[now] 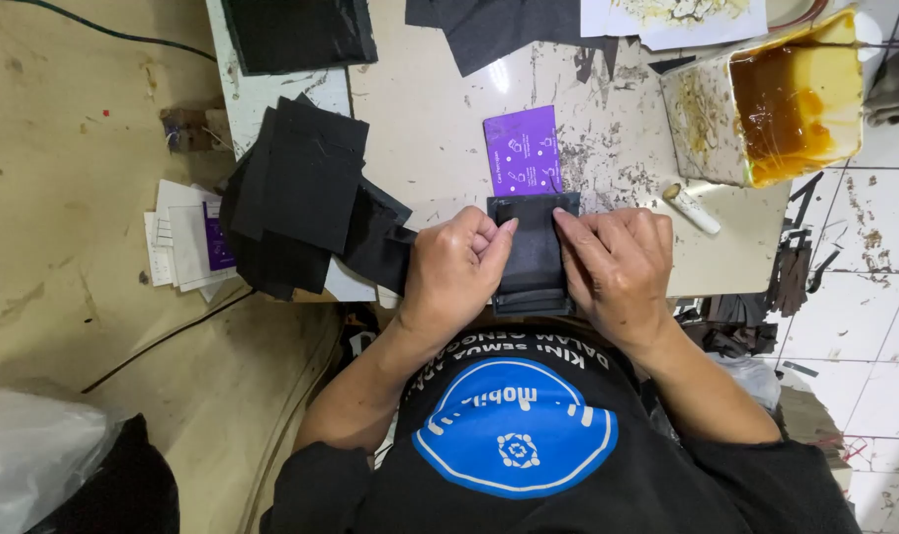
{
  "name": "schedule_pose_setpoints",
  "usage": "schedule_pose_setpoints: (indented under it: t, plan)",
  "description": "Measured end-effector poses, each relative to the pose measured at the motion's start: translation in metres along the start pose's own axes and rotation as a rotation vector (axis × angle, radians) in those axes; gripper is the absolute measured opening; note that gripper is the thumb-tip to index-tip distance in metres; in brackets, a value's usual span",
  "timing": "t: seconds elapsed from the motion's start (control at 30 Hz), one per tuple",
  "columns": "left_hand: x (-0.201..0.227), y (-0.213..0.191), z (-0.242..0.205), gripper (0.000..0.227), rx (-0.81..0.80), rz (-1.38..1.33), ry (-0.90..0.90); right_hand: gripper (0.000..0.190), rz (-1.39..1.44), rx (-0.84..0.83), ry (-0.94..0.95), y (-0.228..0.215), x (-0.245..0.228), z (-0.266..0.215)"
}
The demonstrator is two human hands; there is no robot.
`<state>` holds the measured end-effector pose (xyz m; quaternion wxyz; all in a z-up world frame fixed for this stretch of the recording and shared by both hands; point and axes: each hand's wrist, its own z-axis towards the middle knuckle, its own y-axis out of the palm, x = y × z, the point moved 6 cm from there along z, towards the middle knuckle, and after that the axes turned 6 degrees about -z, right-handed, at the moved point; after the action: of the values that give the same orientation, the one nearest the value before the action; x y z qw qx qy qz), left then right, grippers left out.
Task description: Applying glue to leather pieces and assembling them to create a wallet or card holder.
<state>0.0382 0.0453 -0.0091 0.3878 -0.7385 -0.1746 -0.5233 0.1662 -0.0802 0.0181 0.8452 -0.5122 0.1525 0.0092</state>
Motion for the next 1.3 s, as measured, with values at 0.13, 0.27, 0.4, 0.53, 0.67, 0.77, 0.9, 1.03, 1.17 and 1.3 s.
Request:
schedule_pose_setpoints:
  t: [0.13, 0.27, 0.4, 0.53, 0.67, 0.77, 0.9, 1.03, 1.17, 1.3]
  plan:
    - [-0.003, 0.001, 0.0, 0.027, 0.004, 0.005, 0.002, 0.015, -0.005, 0.011, -0.015, 0.001, 0.0, -0.001]
    - [-0.003, 0.001, 0.0, 0.027, 0.01, 0.013, 0.008, 0.015, -0.007, 0.009, -0.016, 0.002, 0.001, -0.001]
    - [-0.004, 0.001, 0.001, 0.027, -0.008, 0.011, -0.011, 0.016, -0.023, -0.017, -0.021, 0.002, -0.001, 0.0]
    - [-0.005, 0.001, 0.0, 0.028, -0.005, 0.023, -0.002, 0.017, -0.056, -0.026, -0.04, 0.002, -0.002, 0.001]
    - [-0.005, -0.004, -0.001, 0.029, -0.006, 0.065, -0.027, 0.015, -0.08, -0.045, -0.038, 0.001, -0.003, 0.001]
    - [0.002, -0.014, -0.007, 0.024, 0.011, 0.137, 0.045, 0.015, -0.033, -0.07, -0.023, -0.001, 0.003, 0.0]
    - [0.021, -0.023, -0.026, 0.014, 0.125, 0.364, 0.411, 0.023, 0.167, -0.047, 0.087, -0.006, 0.03, -0.01]
    - [0.031, -0.021, -0.042, 0.028, 0.082, 0.399, 0.604, 0.027, 0.131, -0.023, 0.143, -0.039, 0.033, -0.001]
    - [0.031, -0.009, -0.052, 0.048, 0.011, 0.522, 0.68, 0.029, 0.116, -0.009, 0.111, -0.029, 0.038, -0.014]
    - [0.03, -0.002, -0.055, 0.054, -0.007, 0.575, 0.69, 0.03, 0.022, -0.055, 0.034, -0.01, 0.031, -0.02]
